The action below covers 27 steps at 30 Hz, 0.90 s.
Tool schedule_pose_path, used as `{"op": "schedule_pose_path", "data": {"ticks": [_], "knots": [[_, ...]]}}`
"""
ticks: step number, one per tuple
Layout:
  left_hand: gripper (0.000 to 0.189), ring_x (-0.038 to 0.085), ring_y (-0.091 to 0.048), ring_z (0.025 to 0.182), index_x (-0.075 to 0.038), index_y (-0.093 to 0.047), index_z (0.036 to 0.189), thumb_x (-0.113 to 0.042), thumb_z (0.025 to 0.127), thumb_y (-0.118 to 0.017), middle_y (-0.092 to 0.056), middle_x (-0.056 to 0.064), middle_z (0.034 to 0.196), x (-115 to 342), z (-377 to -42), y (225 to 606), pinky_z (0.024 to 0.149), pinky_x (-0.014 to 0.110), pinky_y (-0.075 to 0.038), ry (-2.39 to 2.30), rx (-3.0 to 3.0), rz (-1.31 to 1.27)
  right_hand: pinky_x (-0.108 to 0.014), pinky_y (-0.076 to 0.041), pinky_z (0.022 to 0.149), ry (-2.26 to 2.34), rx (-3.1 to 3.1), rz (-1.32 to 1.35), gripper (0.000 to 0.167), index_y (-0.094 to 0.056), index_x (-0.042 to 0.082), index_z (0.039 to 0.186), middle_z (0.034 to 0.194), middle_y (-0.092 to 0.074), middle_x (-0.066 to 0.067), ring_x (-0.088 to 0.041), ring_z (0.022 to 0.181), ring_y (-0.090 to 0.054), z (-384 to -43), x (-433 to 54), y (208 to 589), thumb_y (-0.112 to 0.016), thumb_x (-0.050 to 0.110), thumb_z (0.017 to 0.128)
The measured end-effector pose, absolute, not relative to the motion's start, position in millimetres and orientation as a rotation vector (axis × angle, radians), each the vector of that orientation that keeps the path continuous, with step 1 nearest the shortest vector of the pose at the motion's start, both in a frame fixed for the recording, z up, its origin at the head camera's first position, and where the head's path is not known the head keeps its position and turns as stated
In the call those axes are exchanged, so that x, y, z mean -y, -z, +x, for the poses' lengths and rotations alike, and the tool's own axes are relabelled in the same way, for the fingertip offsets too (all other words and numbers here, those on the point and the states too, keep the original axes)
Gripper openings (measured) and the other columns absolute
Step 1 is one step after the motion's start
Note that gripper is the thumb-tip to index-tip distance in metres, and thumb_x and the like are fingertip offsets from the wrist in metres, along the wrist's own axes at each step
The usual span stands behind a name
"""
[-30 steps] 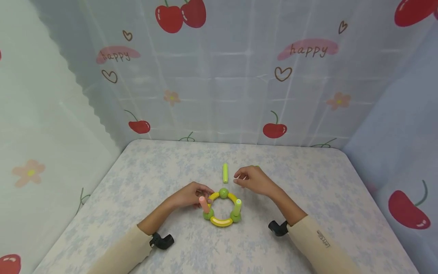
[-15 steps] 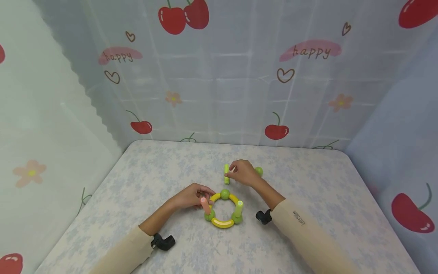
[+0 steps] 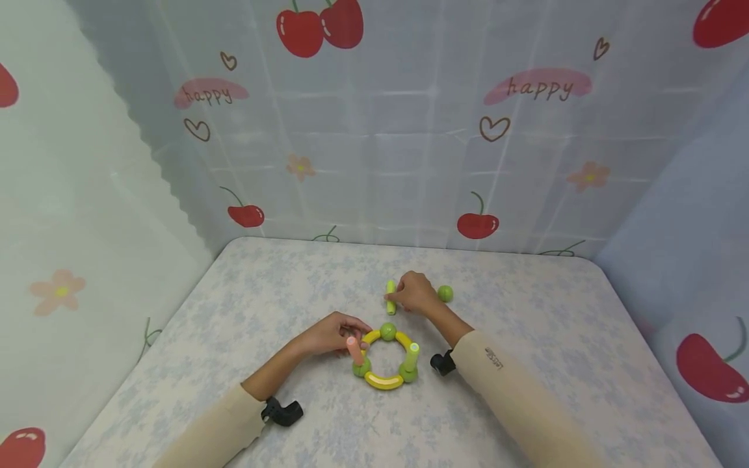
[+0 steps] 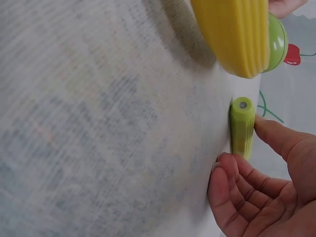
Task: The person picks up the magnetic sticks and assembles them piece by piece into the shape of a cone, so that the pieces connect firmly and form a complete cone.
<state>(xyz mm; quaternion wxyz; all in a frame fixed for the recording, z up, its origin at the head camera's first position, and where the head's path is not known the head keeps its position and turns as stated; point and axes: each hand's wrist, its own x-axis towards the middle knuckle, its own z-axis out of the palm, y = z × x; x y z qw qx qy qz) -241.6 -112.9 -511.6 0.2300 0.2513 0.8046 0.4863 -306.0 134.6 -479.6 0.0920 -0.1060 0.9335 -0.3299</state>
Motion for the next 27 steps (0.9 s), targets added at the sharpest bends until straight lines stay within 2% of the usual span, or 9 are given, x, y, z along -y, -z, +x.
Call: {"op": "schedule_pose_path", "data": {"ticks": [6, 10, 15, 20, 27], "knots": [[0.03, 0.014, -0.059, 0.058, -0.006, -0.071, 0.125, -0.004, 0.096, -0.068, -0.068, 0.0, 0.088, 112, -241, 513, 0.053, 0.027, -0.05, -1.34, -2.215, 0.677, -0.027, -0.037, 0.045, 0.861, -2.785, -0.284, 0.033, -0.068, 0.008, 0.069, 0.049, -0.053, 0.0, -0.013, 0.045, -0.047, -308, -132, 477, -0.077, 0.031, 0.091], [0.031, 0.014, -0.059, 0.057, -0.006, -0.071, 0.126, -0.001, 0.096, -0.066, -0.068, 0.0, 0.088, 112, -241, 513, 0.053, 0.027, -0.05, -1.335, -2.223, 0.676, -0.026, -0.035, 0.044, 0.791, -2.798, -0.25, 0.031, -0.069, 0.01, 0.065, 0.05, -0.056, -0.001, -0.013, 0.045, -0.048, -307, -130, 474, -0.076, 0.028, 0.09], [0.032, 0.013, -0.058, 0.057, -0.006, -0.071, 0.126, 0.0, 0.096, -0.065, -0.068, 0.0, 0.087, 113, -241, 514, 0.053, 0.027, -0.05, -1.329, -2.224, 0.687, -0.027, -0.043, 0.047, 0.825, -2.776, -0.274, 0.021, -0.073, 0.009, 0.073, 0.059, -0.064, -0.005, -0.017, 0.049, -0.058, -304, -132, 474, -0.08, 0.023, 0.088], [0.03, 0.013, -0.056, 0.056, -0.004, -0.071, 0.126, -0.001, 0.097, -0.066, -0.067, 0.001, 0.087, 114, -241, 513, 0.052, 0.027, -0.048, -1.366, -2.194, 0.683, -0.027, -0.047, 0.049, 0.912, -2.749, -0.315, 0.017, -0.075, 0.006, 0.083, 0.064, -0.065, -0.005, -0.017, 0.051, -0.059, -302, -136, 478, -0.08, 0.02, 0.089], [0.029, 0.013, -0.056, 0.055, -0.004, -0.071, 0.125, -0.006, 0.097, -0.07, -0.069, 0.002, 0.089, 113, -240, 511, 0.052, 0.026, -0.049, -1.381, -2.188, 0.672, -0.031, -0.052, 0.054, 1.075, -2.672, -0.294, 0.023, -0.072, 0.0, 0.103, 0.077, -0.069, -0.006, -0.018, 0.057, -0.063, -294, -143, 481, -0.077, 0.02, 0.092]]}}
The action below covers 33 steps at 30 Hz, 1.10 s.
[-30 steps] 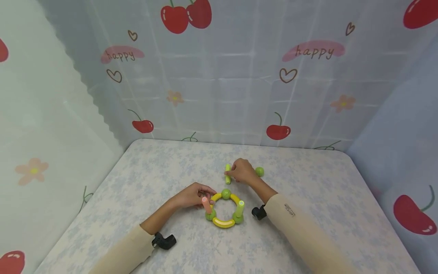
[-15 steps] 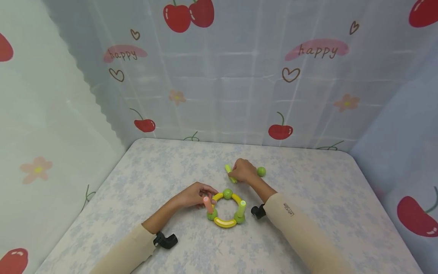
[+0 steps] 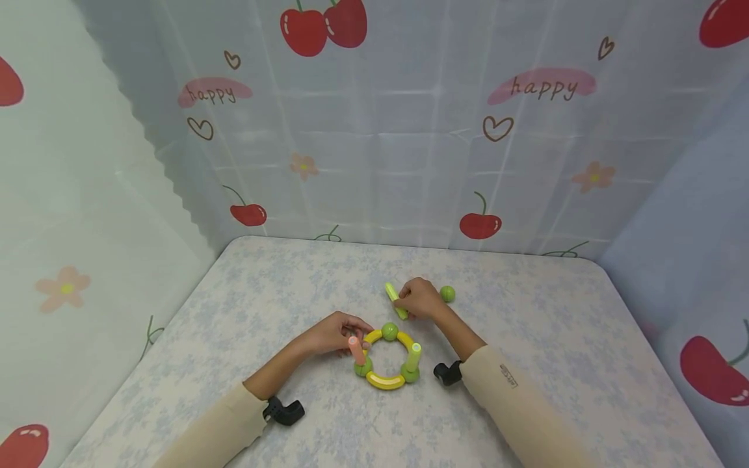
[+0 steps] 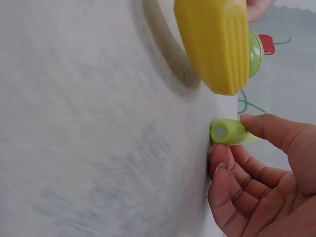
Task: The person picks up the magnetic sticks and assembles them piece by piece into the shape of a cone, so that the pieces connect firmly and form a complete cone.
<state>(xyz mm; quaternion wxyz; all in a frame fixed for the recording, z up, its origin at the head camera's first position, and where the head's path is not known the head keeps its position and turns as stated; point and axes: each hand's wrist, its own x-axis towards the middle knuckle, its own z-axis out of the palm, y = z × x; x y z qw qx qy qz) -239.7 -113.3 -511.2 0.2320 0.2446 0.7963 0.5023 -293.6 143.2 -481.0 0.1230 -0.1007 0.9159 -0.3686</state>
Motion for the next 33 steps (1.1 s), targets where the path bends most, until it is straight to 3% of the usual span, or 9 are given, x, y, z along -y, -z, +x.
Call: {"op": "schedule_pose_path", "data": {"ticks": [21, 29, 33], "knots": [[0.031, 0.012, -0.058, 0.056, -0.007, -0.072, 0.125, -0.011, 0.095, -0.073, -0.069, -0.001, 0.09, 112, -241, 512, 0.052, 0.026, -0.049, -1.341, -2.244, 0.66, -0.042, -0.06, 0.068, 1.43, -2.535, -0.516, 0.021, -0.066, 0.001, 0.107, 0.1, -0.07, -0.011, -0.028, 0.082, -0.072, -256, -163, 474, -0.073, 0.017, 0.096], [0.03, 0.014, -0.058, 0.057, -0.007, -0.071, 0.126, -0.01, 0.096, -0.072, -0.069, 0.0, 0.088, 113, -240, 513, 0.052, 0.027, -0.049, -1.35, -2.232, 0.667, -0.046, -0.06, 0.07, 1.488, -2.526, -0.631, 0.018, -0.069, 0.005, 0.108, 0.102, -0.07, -0.009, -0.022, 0.085, -0.071, -243, -162, 466, -0.074, 0.014, 0.094], [0.03, 0.014, -0.057, 0.057, -0.006, -0.071, 0.126, -0.007, 0.096, -0.069, -0.069, 0.001, 0.087, 114, -240, 513, 0.053, 0.028, -0.049, -1.356, -2.22, 0.682, -0.041, -0.06, 0.07, 1.493, -2.511, -0.691, 0.016, -0.07, 0.008, 0.107, 0.102, -0.07, -0.007, -0.021, 0.087, -0.071, -240, -161, 464, -0.076, 0.015, 0.093]]}}
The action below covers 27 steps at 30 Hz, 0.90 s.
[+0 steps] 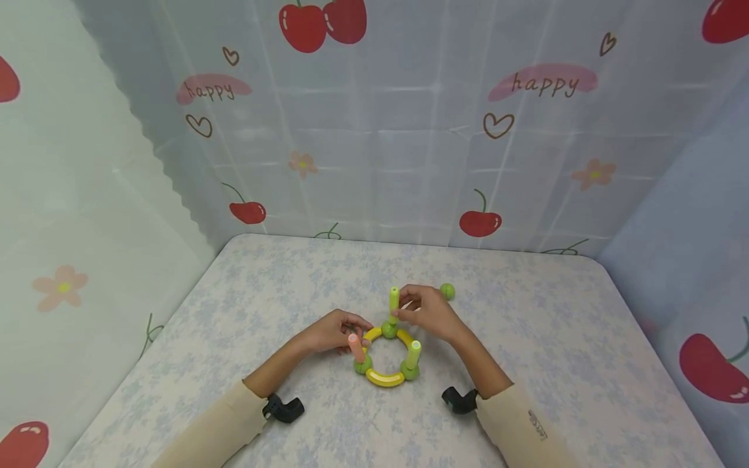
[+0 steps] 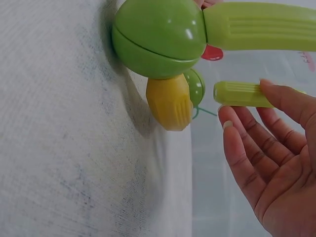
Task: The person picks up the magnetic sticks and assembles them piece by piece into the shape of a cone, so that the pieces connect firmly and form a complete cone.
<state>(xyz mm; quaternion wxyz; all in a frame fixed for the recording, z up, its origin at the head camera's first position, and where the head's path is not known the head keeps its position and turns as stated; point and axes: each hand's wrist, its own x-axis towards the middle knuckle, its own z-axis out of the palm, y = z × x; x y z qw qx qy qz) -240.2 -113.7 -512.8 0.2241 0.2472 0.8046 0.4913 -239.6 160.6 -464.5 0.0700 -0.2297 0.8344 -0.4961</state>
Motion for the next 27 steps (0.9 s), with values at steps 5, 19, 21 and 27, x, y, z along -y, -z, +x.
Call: {"op": "schedule_pose_path", "data": {"ticks": [5, 19, 21, 27], "knots": [[0.029, 0.014, -0.058, 0.057, -0.006, -0.071, 0.126, -0.01, 0.097, -0.07, -0.069, 0.0, 0.089, 114, -241, 513, 0.053, 0.028, -0.05, -1.35, -2.228, 0.68, -0.033, -0.059, 0.073, 1.481, -2.51, -0.743, 0.014, -0.072, 0.01, 0.105, 0.102, -0.07, -0.005, -0.022, 0.091, -0.07, -238, -159, 465, -0.077, 0.017, 0.093], [0.03, 0.014, -0.057, 0.058, -0.004, -0.071, 0.125, -0.001, 0.096, -0.065, -0.067, 0.003, 0.088, 113, -241, 512, 0.053, 0.027, -0.049, -1.348, -2.228, 0.687, -0.034, -0.058, 0.076, 1.401, -2.561, -0.796, 0.025, -0.072, 0.011, 0.114, 0.108, -0.071, -0.007, -0.021, 0.093, -0.069, -240, -171, 459, -0.079, 0.015, 0.09], [0.031, 0.014, -0.057, 0.058, -0.004, -0.071, 0.125, 0.001, 0.095, -0.065, -0.068, 0.004, 0.089, 113, -241, 512, 0.053, 0.027, -0.049, -1.349, -2.228, 0.69, -0.035, -0.057, 0.077, 1.382, -2.636, -0.77, 0.025, -0.073, 0.009, 0.114, 0.109, -0.072, -0.008, -0.021, 0.095, -0.069, -243, -178, 457, -0.079, 0.015, 0.091], [0.029, 0.014, -0.056, 0.056, -0.004, -0.071, 0.125, -0.005, 0.096, -0.07, -0.07, 0.004, 0.092, 114, -241, 513, 0.053, 0.027, -0.048, -1.362, -2.222, 0.685, -0.046, -0.057, 0.085, 1.385, -2.867, -0.615, 0.028, -0.072, 0.005, 0.118, 0.117, -0.071, -0.013, -0.034, 0.108, -0.066, -255, -204, 459, -0.077, 0.015, 0.092]]}}
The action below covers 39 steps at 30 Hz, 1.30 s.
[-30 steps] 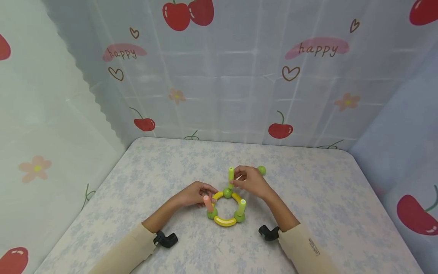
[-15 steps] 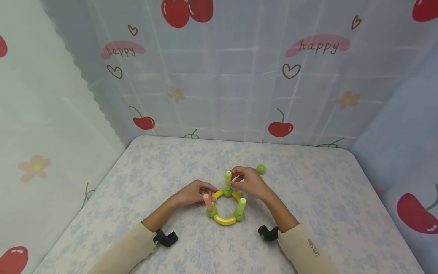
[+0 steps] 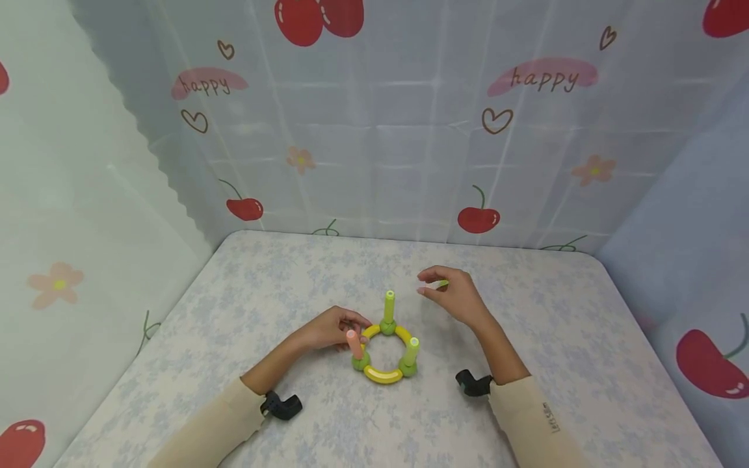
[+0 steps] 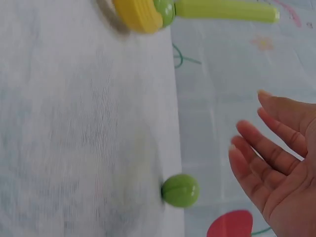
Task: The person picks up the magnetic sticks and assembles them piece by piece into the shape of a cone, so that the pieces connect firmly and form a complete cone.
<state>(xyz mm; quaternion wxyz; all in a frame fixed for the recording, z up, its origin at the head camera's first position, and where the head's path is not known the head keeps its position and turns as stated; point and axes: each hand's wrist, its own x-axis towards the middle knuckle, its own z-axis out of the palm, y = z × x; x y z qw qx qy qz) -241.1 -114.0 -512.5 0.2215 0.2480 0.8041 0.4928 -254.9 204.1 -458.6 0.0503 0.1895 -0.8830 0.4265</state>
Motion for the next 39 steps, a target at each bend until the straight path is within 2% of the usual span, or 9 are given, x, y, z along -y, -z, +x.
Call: {"op": "schedule_pose_path", "data": {"ticks": [6, 10, 13, 16, 23, 27, 34, 39], "knots": [[0.03, 0.014, -0.056, 0.057, -0.004, -0.071, 0.125, -0.009, 0.096, -0.072, -0.072, 0.006, 0.098, 113, -239, 513, 0.053, 0.027, -0.049, -1.358, -2.226, 0.684, -0.059, -0.049, 0.098, -1.167, 2.769, 0.43, 0.038, -0.067, 0.004, 0.13, 0.135, -0.062, -0.019, -0.041, 0.127, -0.054, -265, -229, 470, -0.074, 0.013, 0.094], [0.03, 0.014, -0.057, 0.057, -0.004, -0.072, 0.125, -0.009, 0.095, -0.072, -0.071, 0.004, 0.094, 113, -238, 512, 0.052, 0.027, -0.049, -1.343, -2.237, 0.688, -0.065, -0.039, 0.105, -1.143, 2.887, 0.457, 0.045, -0.06, 0.0, 0.138, 0.144, -0.053, -0.025, -0.045, 0.136, -0.043, -266, -238, 478, -0.07, 0.014, 0.096], [0.03, 0.014, -0.057, 0.057, -0.005, -0.072, 0.124, -0.01, 0.095, -0.073, -0.071, 0.003, 0.094, 112, -238, 513, 0.053, 0.027, -0.05, -1.336, -2.246, 0.683, -0.066, -0.04, 0.104, -1.146, 2.914, 0.538, 0.045, -0.06, -0.003, 0.137, 0.141, -0.055, -0.026, -0.046, 0.131, -0.048, -266, -240, 481, -0.07, 0.01, 0.096], [0.03, 0.014, -0.058, 0.057, -0.007, -0.072, 0.124, -0.01, 0.095, -0.074, -0.072, 0.002, 0.101, 112, -240, 513, 0.054, 0.027, -0.05, -1.337, -2.248, 0.675, -0.062, -0.045, 0.099, -1.102, 2.912, 0.6, 0.041, -0.063, -0.004, 0.133, 0.134, -0.061, -0.024, -0.043, 0.12, -0.056, -267, -239, 483, -0.072, 0.005, 0.094], [0.029, 0.014, -0.058, 0.056, -0.007, -0.073, 0.123, -0.01, 0.094, -0.074, -0.073, 0.005, 0.108, 112, -242, 515, 0.054, 0.027, -0.05, -1.34, -2.241, 0.664, -0.053, -0.053, 0.087, -1.042, 2.946, 0.583, 0.034, -0.069, -0.001, 0.123, 0.124, -0.066, -0.021, -0.036, 0.102, -0.063, -268, -238, 485, -0.074, -0.002, 0.089], [0.029, 0.014, -0.058, 0.056, -0.007, -0.073, 0.123, -0.011, 0.095, -0.074, -0.073, 0.005, 0.108, 112, -242, 515, 0.053, 0.028, -0.05, -1.342, -2.236, 0.668, -0.05, -0.055, 0.084, -1.067, 2.934, 0.592, 0.031, -0.072, 0.001, 0.12, 0.121, -0.068, -0.019, -0.033, 0.098, -0.065, -268, -238, 486, -0.074, -0.003, 0.089], [0.03, 0.014, -0.058, 0.057, -0.007, -0.072, 0.124, -0.012, 0.095, -0.074, -0.072, 0.005, 0.109, 113, -243, 515, 0.054, 0.028, -0.05, -1.338, -2.25, 0.671, -0.036, -0.056, 0.076, -1.101, 2.898, 0.628, 0.033, -0.072, 0.001, 0.122, 0.12, -0.071, -0.016, -0.026, 0.092, -0.067, -267, -229, 480, -0.077, 0.004, 0.09], [0.03, 0.014, -0.059, 0.058, -0.008, -0.072, 0.125, -0.011, 0.096, -0.073, -0.071, 0.002, 0.099, 113, -243, 516, 0.053, 0.028, -0.05, -1.332, -2.252, 0.666, -0.04, -0.058, 0.079, -1.129, 2.886, 0.624, 0.035, -0.068, -0.001, 0.122, 0.113, -0.071, -0.013, -0.027, 0.095, -0.069, -263, -220, 469, -0.077, 0.006, 0.09]]}}
